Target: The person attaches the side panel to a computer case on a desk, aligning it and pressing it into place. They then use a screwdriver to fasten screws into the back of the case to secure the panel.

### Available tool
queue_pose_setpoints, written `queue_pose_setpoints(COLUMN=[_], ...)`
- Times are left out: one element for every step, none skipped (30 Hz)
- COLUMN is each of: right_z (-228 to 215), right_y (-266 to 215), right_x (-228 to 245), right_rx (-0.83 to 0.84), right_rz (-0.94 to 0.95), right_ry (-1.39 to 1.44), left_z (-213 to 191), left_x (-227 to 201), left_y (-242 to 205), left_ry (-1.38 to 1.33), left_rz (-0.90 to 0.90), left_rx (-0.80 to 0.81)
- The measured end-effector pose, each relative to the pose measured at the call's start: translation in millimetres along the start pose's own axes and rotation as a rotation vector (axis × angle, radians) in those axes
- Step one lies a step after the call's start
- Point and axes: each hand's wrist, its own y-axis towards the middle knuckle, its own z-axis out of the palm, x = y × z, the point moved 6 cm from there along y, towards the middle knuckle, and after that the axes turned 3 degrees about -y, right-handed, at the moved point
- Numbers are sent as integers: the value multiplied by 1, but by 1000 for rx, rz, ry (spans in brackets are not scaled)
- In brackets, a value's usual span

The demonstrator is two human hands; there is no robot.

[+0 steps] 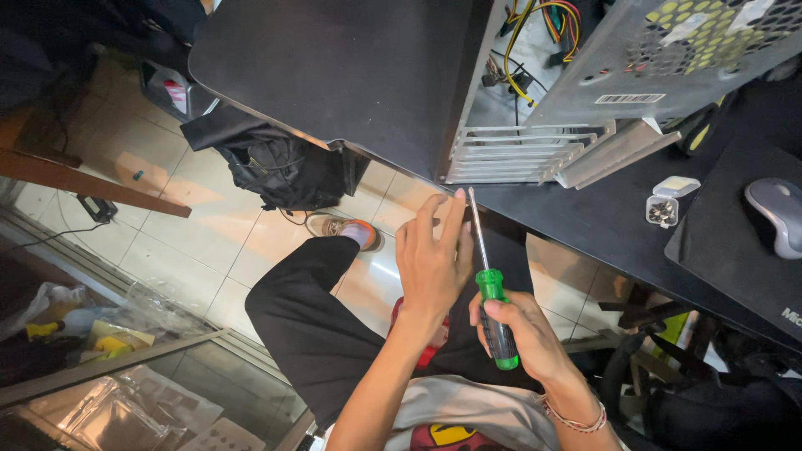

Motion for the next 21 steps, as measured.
queue_pose_setpoints(right_z=[-1, -2, -2, -2, -3, -4, -5, -6, -7, -8, -10, -11, -12, -14, -15, -18, -22, -25, -29, -33, -40], right_y=[0, 0, -1, -3, -4, -4, -5, -5, -6, -7, -7, -8, -9, -11, -13, -15, -18, -23, -27, -31, -33], right_x=[-3, -5, -3, 0, 3, 4, 4, 5, 5, 5, 5, 3, 2, 1, 3, 5, 6, 8, 10, 13, 9], right_rx=[-6, -12, -14, -18, -22, -24, -29, -33, -37, -42, -47, -50, -46, -42, -48, -70, -97, -107, -120, -133, -151], right_rz=[4, 9, 8, 11, 15, 13, 12, 11, 10, 5, -1, -3, -14, -25, -28, -21, -16, -21, -34, -48, -52], right_ry=[6, 13, 12, -4, -18, -17, -26, -35, -31, -29, -27, -24, -8, 8, 12, -6, -24, -20, -8, 3, 11], left_z=[-2, -4, -3, -3, -3, -2, 2, 5, 7, 9, 12, 11, 8, 5, 3, 2, 2, 0, 1, 4, 7], left_x=[0, 1, 0, 0, 0, -1, 1, 1, 2, 1, 0, -3, -7, -13, -18, -20, -25, -31, -37, -43, -50], left_y=[0, 0, 0, -1, -2, -2, -2, -3, -4, -4, -5, -6, -6, -6, -3, 0, 3, 6, 10, 13, 16], left_ry=[-53, -105, -107, -98, -87, -89, -58, -26, -27, -18, -8, -9, -87, -166, -169, -301, -438, -445, -518, -591, -602], left_rz=[-8, -16, -15, -25, -33, -31, -57, -84, -80, -57, -34, -30, 10, 50, 56, 15, -24, -14, -43, -71, -58], left_rx=[-26, -52, -52, -64, -74, -74, -42, -10, -7, 1, 8, 10, -10, -30, -27, -21, -14, -10, 46, 103, 114])
